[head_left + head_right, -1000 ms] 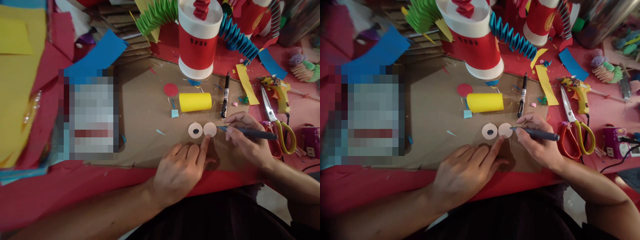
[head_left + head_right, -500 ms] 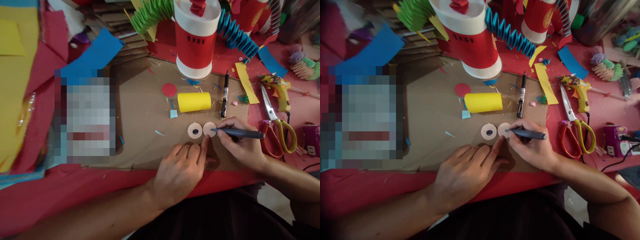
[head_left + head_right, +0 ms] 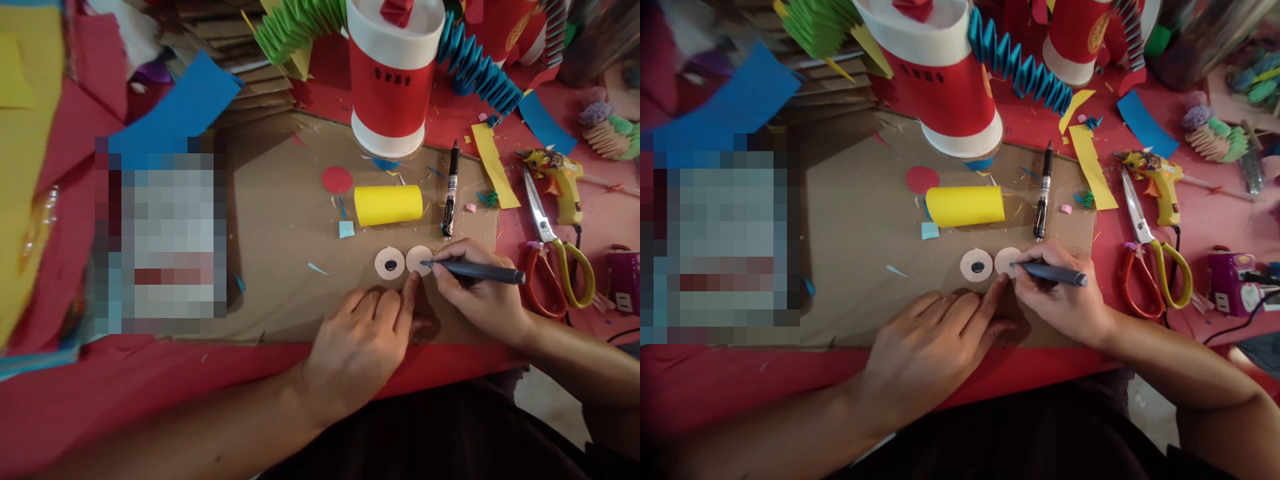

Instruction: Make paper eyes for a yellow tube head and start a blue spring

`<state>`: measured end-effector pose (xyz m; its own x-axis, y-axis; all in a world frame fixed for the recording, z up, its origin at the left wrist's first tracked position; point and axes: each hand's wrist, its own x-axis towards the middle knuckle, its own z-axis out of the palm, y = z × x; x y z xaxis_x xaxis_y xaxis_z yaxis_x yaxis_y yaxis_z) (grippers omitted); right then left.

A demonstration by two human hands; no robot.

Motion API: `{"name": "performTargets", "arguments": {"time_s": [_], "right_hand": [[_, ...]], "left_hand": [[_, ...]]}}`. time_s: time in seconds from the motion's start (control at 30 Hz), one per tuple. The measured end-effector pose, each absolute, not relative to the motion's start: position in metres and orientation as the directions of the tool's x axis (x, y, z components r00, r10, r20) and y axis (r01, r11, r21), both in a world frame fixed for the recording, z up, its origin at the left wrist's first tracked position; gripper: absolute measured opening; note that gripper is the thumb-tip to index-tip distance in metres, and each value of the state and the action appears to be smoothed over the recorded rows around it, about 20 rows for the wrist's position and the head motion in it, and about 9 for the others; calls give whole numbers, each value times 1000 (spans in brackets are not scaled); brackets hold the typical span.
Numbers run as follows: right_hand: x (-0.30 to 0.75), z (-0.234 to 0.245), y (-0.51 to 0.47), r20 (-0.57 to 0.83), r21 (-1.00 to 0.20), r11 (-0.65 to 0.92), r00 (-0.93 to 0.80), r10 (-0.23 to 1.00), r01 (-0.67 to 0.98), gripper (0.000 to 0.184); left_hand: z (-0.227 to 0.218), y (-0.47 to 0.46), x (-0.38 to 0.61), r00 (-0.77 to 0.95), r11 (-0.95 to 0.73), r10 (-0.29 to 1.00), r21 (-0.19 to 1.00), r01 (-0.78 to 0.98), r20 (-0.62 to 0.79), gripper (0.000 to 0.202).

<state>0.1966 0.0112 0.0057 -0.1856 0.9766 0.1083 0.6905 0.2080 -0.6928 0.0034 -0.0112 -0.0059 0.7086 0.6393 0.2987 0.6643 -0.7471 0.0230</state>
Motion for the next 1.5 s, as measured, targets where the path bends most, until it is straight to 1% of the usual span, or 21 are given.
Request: {"name": "performTargets", "arguments": {"time_s": [0.17,0.43,1.1,1.5], "right_hand": [[197,5,11,119,-693,212,-181,976,689,4],[195,4,11,122,-708,209,-174,977,674,6],[194,6,12,71,-710,192,-202,977,677,8],[195,6,12,77,-714,192,-197,977,673,7]], "left_hand": [[-7,-11,2,715,-751,634,14,660,295,35],[-5,-11,2,717,-756,632,32,654,294,32],[-5,-10,3,717,-752,633,14,659,293,33],[-5,-11,3,719,-754,635,23,657,282,34]]}}
